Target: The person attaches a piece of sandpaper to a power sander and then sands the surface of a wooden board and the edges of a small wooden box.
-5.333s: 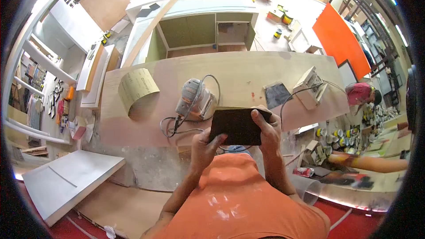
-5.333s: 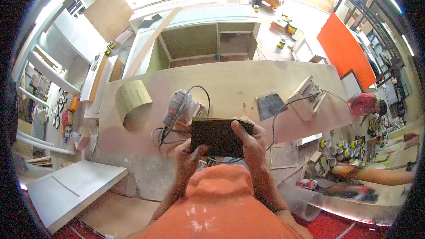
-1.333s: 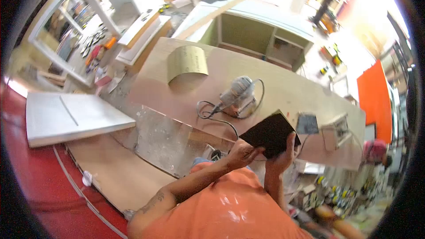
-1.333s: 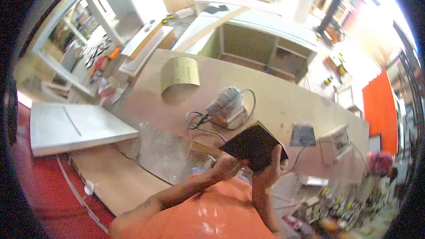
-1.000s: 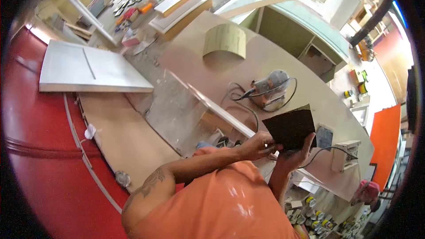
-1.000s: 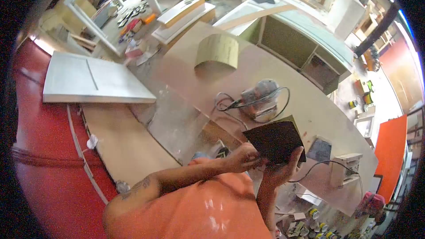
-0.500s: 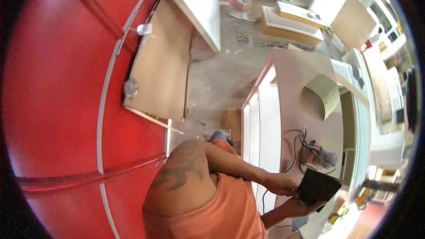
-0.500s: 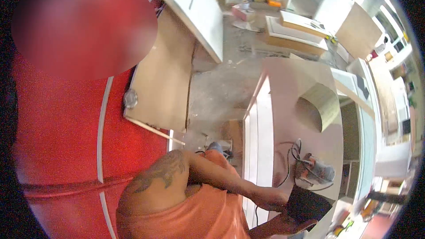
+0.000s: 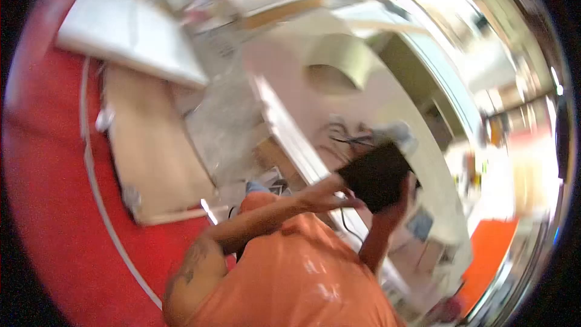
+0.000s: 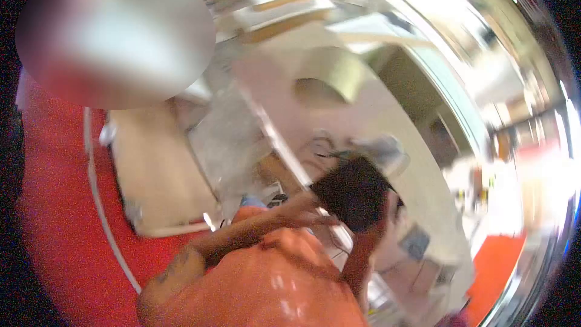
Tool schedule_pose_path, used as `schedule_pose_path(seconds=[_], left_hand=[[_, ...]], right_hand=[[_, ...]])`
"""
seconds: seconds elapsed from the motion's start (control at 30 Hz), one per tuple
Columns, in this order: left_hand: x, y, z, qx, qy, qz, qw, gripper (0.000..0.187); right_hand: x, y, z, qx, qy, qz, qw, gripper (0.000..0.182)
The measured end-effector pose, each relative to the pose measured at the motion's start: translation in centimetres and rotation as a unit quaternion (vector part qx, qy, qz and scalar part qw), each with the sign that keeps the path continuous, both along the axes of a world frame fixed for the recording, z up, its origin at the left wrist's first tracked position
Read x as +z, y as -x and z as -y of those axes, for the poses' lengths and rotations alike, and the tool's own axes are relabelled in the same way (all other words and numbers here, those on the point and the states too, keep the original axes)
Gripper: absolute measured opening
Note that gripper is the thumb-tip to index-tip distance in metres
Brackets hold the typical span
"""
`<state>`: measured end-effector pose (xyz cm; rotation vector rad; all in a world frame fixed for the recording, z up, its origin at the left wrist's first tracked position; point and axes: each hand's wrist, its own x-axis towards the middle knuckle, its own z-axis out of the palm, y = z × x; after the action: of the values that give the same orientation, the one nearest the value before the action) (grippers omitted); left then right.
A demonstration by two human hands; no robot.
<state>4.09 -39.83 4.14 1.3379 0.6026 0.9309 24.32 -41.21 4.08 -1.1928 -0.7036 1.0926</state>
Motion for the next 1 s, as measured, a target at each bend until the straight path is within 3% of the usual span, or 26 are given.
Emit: schedule_pose_path(seconds=[0.03,0.1,0.17,0.2,0.23,0.3,0.37,0.4,0.43,0.47,0.5,0.57,0.6,0.67,0.7,0.77,0.8,0.83,0.9,0.97,1.0], left_hand=[[0.5,0.2,0.4,0.084,0.052,0.047,0.994,0.051],[-0.4,0.7,-0.1,0.065,0.191,0.064,0.977,0.066],[-1.3,1.9,-1.1,0.044,0.198,0.068,0.977,0.063],[-1.6,2.7,-1.4,0.059,0.209,0.081,0.973,0.060],[-1.7,3.9,-1.7,0.040,0.209,0.074,0.974,0.060],[-2.9,5.2,-2.4,0.074,0.153,-0.037,0.985,0.053],[-2.7,6.1,-3.0,0.045,0.130,-0.012,0.990,0.048],[-0.9,5.9,-3.6,0.026,0.150,-0.033,0.988,0.049],[-0.9,5.8,-3.8,0.008,0.150,-0.035,0.988,0.049],[-1.0,5.9,-3.8,0.015,0.144,-0.085,0.986,0.049],[-1.0,5.8,-4.0,0.026,0.134,-0.134,0.981,0.049],[-1.7,5.5,-4.6,-0.010,0.119,-0.123,0.985,0.051],[-2.0,4.9,-4.8,-0.013,0.112,-0.110,0.988,0.050],[-1.7,4.1,-5.3,-0.014,0.103,-0.098,0.990,0.048],[-1.1,3.5,-6.0,-0.045,0.078,-0.149,0.985,0.046],[-0.8,2.7,-6.3,-0.073,0.054,-0.202,0.975,0.044],[-1.3,2.1,-6.4,-0.083,0.056,-0.185,0.978,0.051],[-2.1,1.8,-6.5,-0.092,0.057,-0.166,0.980,0.059],[-4.5,1.8,-6.7,-0.097,0.114,-0.177,0.973,0.064],[-5.7,1.5,-6.2,-0.026,-0.019,-0.163,0.986,0.037],[-5.3,1.9,-6.2,0.010,-0.166,-0.239,0.957,0.038]], right_hand=[[2.1,1.4,-0.1,0.015,0.047,-0.125,0.991,0.061],[3.3,1.9,-0.1,0.028,0.079,0.025,0.996,0.073],[4.7,0.5,-0.7,0.159,-0.081,0.100,0.979,0.091],[5.3,-0.2,-1.1,0.160,-0.096,0.067,0.980,0.106],[5.1,-2.4,-1.0,0.168,-0.122,0.073,0.975,0.106],[3.7,-7.2,-0.2,0.050,-0.035,0.130,0.990,0.100],[3.8,-11.4,1.5,-0.015,0.122,0.378,0.918,0.074],[2.9,-13.7,2.3,-0.036,0.132,0.376,0.916,0.074],[1.3,-15.9,2.9,-0.029,0.178,0.590,0.787,0.065],[0.0,-17.8,3.4,-0.013,0.216,0.765,0.607,0.062],[-0.8,-19.5,3.6,-0.021,0.223,0.763,0.606,0.062],[-1.2,-21.1,3.8,0.098,0.242,0.756,0.600,0.076],[-1.5,-21.9,4.0,0.092,0.243,0.753,0.604,0.076],[1.0,-22.2,4.1,0.127,0.269,0.698,0.651,0.079],[1.9,-22.7,3.6,0.128,0.268,0.697,0.653,0.079],[3.5,-23.4,2.9,0.181,0.316,0.707,0.606,0.076],[4.2,-23.4,3.2,0.162,0.262,0.738,0.600,0.063],[4.0,-24.3,3.3,0.163,0.258,0.740,0.600,0.063],[3.7,-26.3,2.5,0.113,0.227,0.622,0.741,0.047],[6.0,-23.1,3.2,-0.003,0.146,0.451,0.881,0.027],[7.5,-20.5,3.6,-0.092,0.078,0.391,0.912,0.027]])
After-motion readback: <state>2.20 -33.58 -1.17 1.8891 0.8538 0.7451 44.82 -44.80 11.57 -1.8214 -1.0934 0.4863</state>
